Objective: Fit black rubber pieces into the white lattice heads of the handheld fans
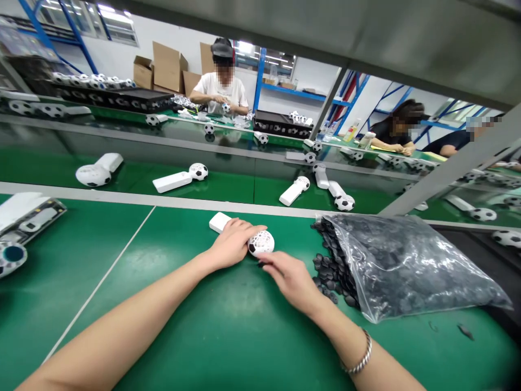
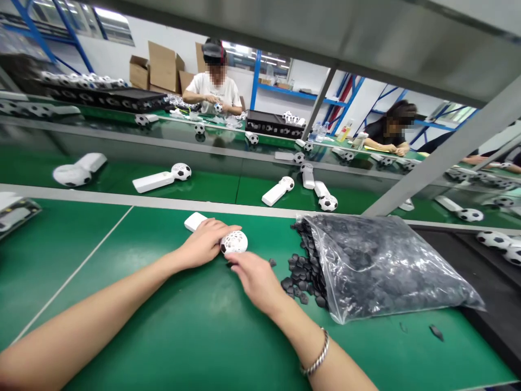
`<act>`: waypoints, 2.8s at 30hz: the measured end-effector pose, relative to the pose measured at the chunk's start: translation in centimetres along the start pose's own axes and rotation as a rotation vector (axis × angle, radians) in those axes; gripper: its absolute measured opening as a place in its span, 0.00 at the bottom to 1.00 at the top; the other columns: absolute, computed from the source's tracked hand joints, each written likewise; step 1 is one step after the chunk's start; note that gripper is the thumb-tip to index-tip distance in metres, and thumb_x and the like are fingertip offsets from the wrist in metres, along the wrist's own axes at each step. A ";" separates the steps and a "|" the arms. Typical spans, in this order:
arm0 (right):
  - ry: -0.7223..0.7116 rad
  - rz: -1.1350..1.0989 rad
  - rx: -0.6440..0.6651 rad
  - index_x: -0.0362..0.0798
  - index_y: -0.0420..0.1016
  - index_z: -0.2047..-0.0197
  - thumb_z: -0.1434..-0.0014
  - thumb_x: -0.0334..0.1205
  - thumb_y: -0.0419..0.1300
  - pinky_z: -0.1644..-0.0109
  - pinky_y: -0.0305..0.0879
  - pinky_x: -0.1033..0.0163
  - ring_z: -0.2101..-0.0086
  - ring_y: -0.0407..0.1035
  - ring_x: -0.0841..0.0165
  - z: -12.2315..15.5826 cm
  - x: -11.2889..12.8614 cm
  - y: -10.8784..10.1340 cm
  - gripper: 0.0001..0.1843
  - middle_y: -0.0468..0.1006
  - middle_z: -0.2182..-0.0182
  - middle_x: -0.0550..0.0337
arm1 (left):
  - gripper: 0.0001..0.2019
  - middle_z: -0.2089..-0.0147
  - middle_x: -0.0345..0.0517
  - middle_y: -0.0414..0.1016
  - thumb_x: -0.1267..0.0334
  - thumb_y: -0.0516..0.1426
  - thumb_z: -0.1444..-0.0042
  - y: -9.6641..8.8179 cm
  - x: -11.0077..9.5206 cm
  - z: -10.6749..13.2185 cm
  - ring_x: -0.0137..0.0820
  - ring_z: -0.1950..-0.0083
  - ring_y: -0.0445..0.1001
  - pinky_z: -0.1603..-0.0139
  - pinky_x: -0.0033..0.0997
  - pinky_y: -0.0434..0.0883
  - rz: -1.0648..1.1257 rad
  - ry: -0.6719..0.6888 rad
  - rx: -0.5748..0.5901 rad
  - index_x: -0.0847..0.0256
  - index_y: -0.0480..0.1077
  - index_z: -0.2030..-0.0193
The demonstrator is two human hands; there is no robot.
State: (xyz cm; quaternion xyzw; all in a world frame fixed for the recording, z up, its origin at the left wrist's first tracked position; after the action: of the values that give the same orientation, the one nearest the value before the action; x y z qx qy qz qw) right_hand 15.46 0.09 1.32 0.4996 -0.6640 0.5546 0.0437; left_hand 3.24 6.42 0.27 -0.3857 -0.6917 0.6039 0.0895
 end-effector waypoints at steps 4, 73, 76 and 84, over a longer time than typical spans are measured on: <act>0.139 -0.112 -0.164 0.50 0.74 0.62 0.44 0.32 0.58 0.61 0.66 0.64 0.66 0.69 0.68 0.0 -1.8 -3.4 0.07 0.75 0.67 0.60 | 0.30 0.54 0.42 0.70 0.77 0.47 0.54 0.4 -1.1 -0.1 0.36 0.51 0.63 0.45 0.41 0.55 0.047 0.035 0.029 0.51 0.59 0.43; 0.242 -0.139 -0.061 0.50 0.72 0.62 0.41 0.32 0.52 0.57 0.65 0.62 0.63 0.69 0.69 0.3 -2.8 -4.8 0.08 0.74 0.65 0.60 | 0.34 0.35 0.47 0.48 0.69 0.56 0.59 1.3 -3.4 0.9 0.38 0.32 0.37 0.35 0.46 0.45 0.488 -0.049 0.214 0.58 0.53 0.41; 0.216 -0.086 -0.143 0.49 0.74 0.64 0.43 0.34 0.56 0.56 0.64 0.60 0.62 0.67 0.67 0.4 -2.7 -5.2 0.06 0.72 0.65 0.58 | 0.33 0.35 0.46 0.49 0.70 0.55 0.59 1.3 -3.4 1.0 0.39 0.32 0.36 0.35 0.47 0.46 0.500 -0.030 0.228 0.57 0.54 0.42; 0.449 -0.617 0.033 0.45 0.72 0.68 0.49 0.41 0.62 0.65 0.65 0.64 0.71 0.67 0.71 0.9 -3.5 -2.1 0.08 0.72 0.72 0.61 | 0.33 0.36 0.47 0.51 0.70 0.56 0.59 1.0 -3.7 0.9 0.37 0.32 0.37 0.35 0.44 0.47 0.503 -0.045 0.238 0.57 0.55 0.42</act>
State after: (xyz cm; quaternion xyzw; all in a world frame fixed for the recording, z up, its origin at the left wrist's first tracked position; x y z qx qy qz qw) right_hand 19.12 1.83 0.25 0.5428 -0.4474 0.6216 0.3448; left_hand 5.61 3.34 0.43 -0.5185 -0.5001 0.6928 -0.0339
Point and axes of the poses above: each hand's wrist, its own z-axis away from the middle knuckle, its own y-axis out of the palm, x = y × z, the point moved 6 cm from there along -z, towards the middle knuckle
